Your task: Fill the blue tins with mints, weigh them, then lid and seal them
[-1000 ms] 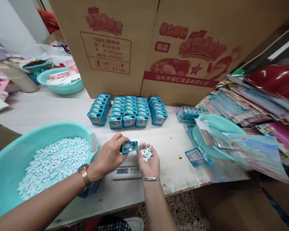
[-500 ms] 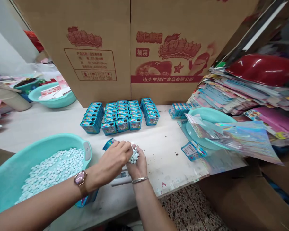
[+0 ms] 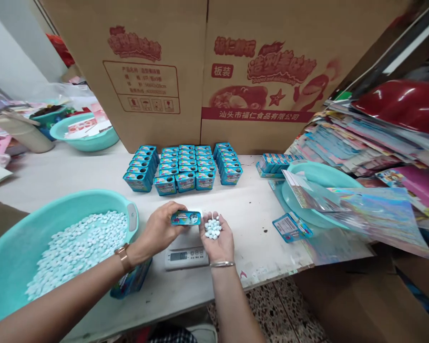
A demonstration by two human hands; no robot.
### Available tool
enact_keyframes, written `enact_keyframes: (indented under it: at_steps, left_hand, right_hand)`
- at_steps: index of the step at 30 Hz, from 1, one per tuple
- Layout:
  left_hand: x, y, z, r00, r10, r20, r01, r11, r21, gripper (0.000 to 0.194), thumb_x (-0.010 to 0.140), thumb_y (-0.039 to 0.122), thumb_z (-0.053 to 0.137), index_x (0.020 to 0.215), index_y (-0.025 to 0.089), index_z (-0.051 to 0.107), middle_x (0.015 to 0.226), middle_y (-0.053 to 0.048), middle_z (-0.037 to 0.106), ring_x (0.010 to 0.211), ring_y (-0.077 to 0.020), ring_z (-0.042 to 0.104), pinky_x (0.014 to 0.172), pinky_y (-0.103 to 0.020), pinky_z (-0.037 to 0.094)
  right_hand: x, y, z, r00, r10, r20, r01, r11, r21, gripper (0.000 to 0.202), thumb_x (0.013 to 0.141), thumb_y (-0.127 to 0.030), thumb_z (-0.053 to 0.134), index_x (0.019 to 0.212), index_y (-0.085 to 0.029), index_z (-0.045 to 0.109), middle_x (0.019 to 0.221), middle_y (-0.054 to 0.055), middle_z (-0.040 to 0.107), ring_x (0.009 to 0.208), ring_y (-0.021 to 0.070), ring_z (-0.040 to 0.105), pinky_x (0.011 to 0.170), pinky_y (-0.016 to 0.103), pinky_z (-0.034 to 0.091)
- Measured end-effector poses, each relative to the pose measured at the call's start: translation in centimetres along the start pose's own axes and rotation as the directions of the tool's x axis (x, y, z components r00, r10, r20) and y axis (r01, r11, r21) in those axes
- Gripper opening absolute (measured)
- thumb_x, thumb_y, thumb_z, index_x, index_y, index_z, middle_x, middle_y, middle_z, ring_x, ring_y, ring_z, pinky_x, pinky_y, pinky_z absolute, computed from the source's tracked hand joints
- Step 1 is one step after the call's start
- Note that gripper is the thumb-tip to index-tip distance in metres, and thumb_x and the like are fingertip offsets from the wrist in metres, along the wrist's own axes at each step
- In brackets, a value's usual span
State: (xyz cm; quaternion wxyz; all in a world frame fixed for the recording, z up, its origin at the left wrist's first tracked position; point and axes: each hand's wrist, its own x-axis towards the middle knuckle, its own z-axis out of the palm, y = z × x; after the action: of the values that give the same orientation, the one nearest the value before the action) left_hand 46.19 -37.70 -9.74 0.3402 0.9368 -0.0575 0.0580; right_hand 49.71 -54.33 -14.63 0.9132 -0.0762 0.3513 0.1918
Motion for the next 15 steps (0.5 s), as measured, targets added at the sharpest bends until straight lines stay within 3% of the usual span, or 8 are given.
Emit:
enact_keyframes:
  at_steps: [4,6,8,11,13,15]
  left_hand:
    - [-0.7,-1.6,1.8,0.991,-0.135,0.011,0.135,0.983,-0.124,0.031,0.076,0.027,0.071,0.104,0.022,0.059,0.101,-0.002,0.067,0.094,-0.0202,0.063,0.087,-0.035,0.05]
    - [-1.1,-2.0,2.3,0.986,-0.163,0.019,0.164,0.978,-0.125,0.035,0.076,0.028,0.071,0.107,0.021,0.057,0.103,-0.004,0.067,0.096,-0.0215,0.064,0.089,-0.038,0.051]
    - [-1.7,-2.0,2.2,0.988,-0.154,0.003,0.153,0.98,-0.125,0.053,0.073,0.03,0.075,0.119,0.019,0.052,0.118,-0.009,0.063,0.111,-0.0254,0.061,0.098,-0.044,0.049]
    - [-3.0,-1.7,0.2,0.985,-0.148,-0.091,0.129,0.975,-0.182,0.086,0.07,0.036,0.08,0.141,0.02,0.035,0.143,-0.015,0.047,0.133,-0.0286,0.046,0.112,-0.049,0.038]
    - [-4.3,-1.3,-2.0,0.963,-0.195,-0.183,0.145,0.955,-0.258,0.087,0.074,0.039,0.077,0.146,0.024,0.029,0.146,-0.014,0.045,0.134,-0.0276,0.046,0.112,-0.049,0.04]
    - [-6.1,-1.0,-4.3,0.921,-0.274,-0.276,0.172,0.924,-0.341,0.079,0.078,0.039,0.074,0.145,0.027,0.034,0.14,-0.011,0.052,0.128,-0.0271,0.052,0.107,-0.048,0.046]
  right_hand:
    - [0.1,-1.9,-0.7,0.992,0.013,0.124,-0.009,0.999,-0.033,0.021,0.095,-0.022,0.046,0.079,-0.017,0.06,0.065,-0.003,0.058,0.049,0.0062,0.051,0.041,0.015,0.04]
    - [0.2,-2.7,-1.1,0.981,-0.002,0.193,0.016,0.997,-0.074,0.015,0.093,-0.022,0.05,0.082,-0.018,0.059,0.065,-0.004,0.056,0.047,0.0053,0.046,0.037,0.013,0.033]
    - [0.3,-3.3,-1.4,0.969,-0.025,0.244,0.057,0.99,-0.126,0.007,0.09,-0.023,0.057,0.085,-0.018,0.059,0.066,-0.005,0.055,0.047,0.0049,0.045,0.036,0.012,0.031]
    - [0.2,-4.1,-1.9,0.956,-0.052,0.29,0.107,0.978,-0.18,0.005,0.089,-0.023,0.06,0.088,-0.018,0.059,0.067,-0.005,0.053,0.047,0.0046,0.043,0.035,0.012,0.031]
    - [0.0,-4.6,-2.1,0.95,-0.067,0.307,0.135,0.969,-0.206,0.006,0.09,-0.024,0.058,0.089,-0.018,0.059,0.067,-0.005,0.052,0.047,0.0046,0.042,0.034,0.012,0.031]
    - [-0.1,-5.0,-2.2,0.945,-0.078,0.319,0.158,0.959,-0.234,0.007,0.091,-0.024,0.057,0.089,-0.018,0.059,0.067,-0.005,0.051,0.046,0.0045,0.042,0.034,0.012,0.031]
